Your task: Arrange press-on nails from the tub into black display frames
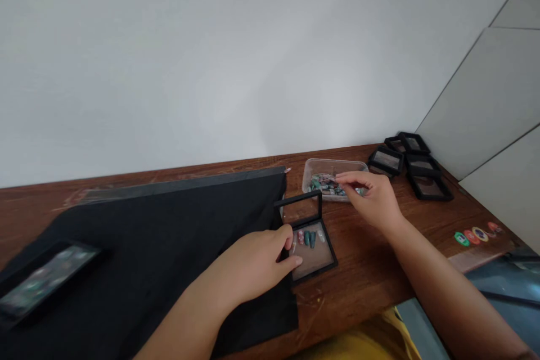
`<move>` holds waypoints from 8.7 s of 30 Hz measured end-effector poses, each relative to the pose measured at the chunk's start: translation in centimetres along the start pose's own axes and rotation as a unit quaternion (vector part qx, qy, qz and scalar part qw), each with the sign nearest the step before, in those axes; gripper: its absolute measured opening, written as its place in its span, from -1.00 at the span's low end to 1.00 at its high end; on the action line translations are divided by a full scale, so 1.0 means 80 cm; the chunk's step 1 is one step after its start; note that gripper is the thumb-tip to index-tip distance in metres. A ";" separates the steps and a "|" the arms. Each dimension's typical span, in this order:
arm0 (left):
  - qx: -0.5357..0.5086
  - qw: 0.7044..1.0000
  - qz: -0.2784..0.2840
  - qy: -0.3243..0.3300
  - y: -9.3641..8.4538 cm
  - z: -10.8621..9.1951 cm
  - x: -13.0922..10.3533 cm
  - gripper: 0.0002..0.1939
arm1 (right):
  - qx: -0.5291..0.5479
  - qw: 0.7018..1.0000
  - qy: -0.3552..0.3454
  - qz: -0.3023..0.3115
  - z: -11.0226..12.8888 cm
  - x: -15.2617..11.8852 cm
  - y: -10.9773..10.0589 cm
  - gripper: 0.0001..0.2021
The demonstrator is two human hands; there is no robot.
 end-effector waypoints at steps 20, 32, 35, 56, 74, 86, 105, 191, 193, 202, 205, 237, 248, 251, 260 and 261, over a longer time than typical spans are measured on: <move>-0.008 1.000 -0.001 -0.009 0.000 0.002 0.000 -0.72 | 0.096 0.989 0.110 0.036 -0.011 -0.004 0.010 -0.77; -0.009 1.000 -0.011 -0.006 0.003 0.005 0.000 -0.74 | -0.023 0.998 0.057 0.016 0.002 0.003 -0.004 -0.89; -0.013 1.000 -0.010 -0.003 0.004 0.005 0.000 -0.72 | -0.003 0.999 0.018 0.041 0.014 -0.001 0.004 -0.84; -0.011 1.000 0.012 0.011 0.003 0.005 -0.001 -0.63 | -0.025 0.900 -0.130 0.416 0.071 -0.066 0.094 -0.75; -0.022 1.000 0.011 -0.005 0.007 0.011 0.005 -0.66 | 0.016 0.877 -0.056 0.477 0.065 -0.077 0.098 -0.74; -0.037 0.999 -0.023 0.013 0.009 0.012 0.007 -0.62 | -0.057 0.887 -0.128 0.439 0.070 -0.082 0.108 -0.71; -0.023 1.000 -0.007 0.013 0.006 0.010 0.003 -0.62 | -0.111 0.877 -0.099 0.457 0.069 -0.078 0.105 -0.81; -0.029 0.999 0.006 -0.019 0.012 0.023 0.001 -0.65 | 0.022 0.997 -0.015 0.073 -0.005 0.012 -0.016 -0.88; -0.031 0.999 0.007 -0.021 0.012 0.023 0.001 -0.64 | 0.038 0.999 0.007 0.038 -0.011 0.013 -0.020 -0.87; -0.028 0.999 0.010 -0.016 0.013 0.022 0.000 -0.63 | 0.106 0.988 0.107 0.033 -0.024 0.012 -0.015 -0.82; -0.025 0.999 0.011 -0.020 0.012 0.021 0.000 -0.63 | 0.101 0.988 0.116 0.021 -0.026 0.012 -0.016 -0.79; -0.031 0.999 -0.008 -0.008 0.009 0.018 0.000 -0.63 | -0.034 0.996 0.070 0.042 -0.015 0.012 -0.012 -0.86; -0.035 0.999 -0.002 -0.008 0.008 0.018 -0.001 -0.66 | 0.055 0.977 -0.057 0.199 0.043 -0.014 0.024 -0.85; -0.032 0.999 -0.001 -0.011 0.007 0.016 -0.002 -0.67 | 0.056 0.940 -0.085 0.326 0.059 -0.038 0.055 -0.86; -0.043 0.999 -0.023 -0.002 0.007 0.019 0.001 -0.60 | -0.032 0.894 -0.138 0.425 0.064 -0.065 0.091 -0.90; -0.044 0.999 -0.023 -0.003 0.007 0.019 0.001 -0.59 | -0.038 0.895 -0.141 0.422 0.064 -0.064 0.091 -0.90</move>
Point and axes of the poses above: each hand's wrist, its own x-axis towards the middle knuckle, its own y-axis out of the palm, z = x × y, the point moved 7 cm from there along x, towards the middle knuckle, and after that the axes turned 2 degrees about x, right-handed, at the moved point
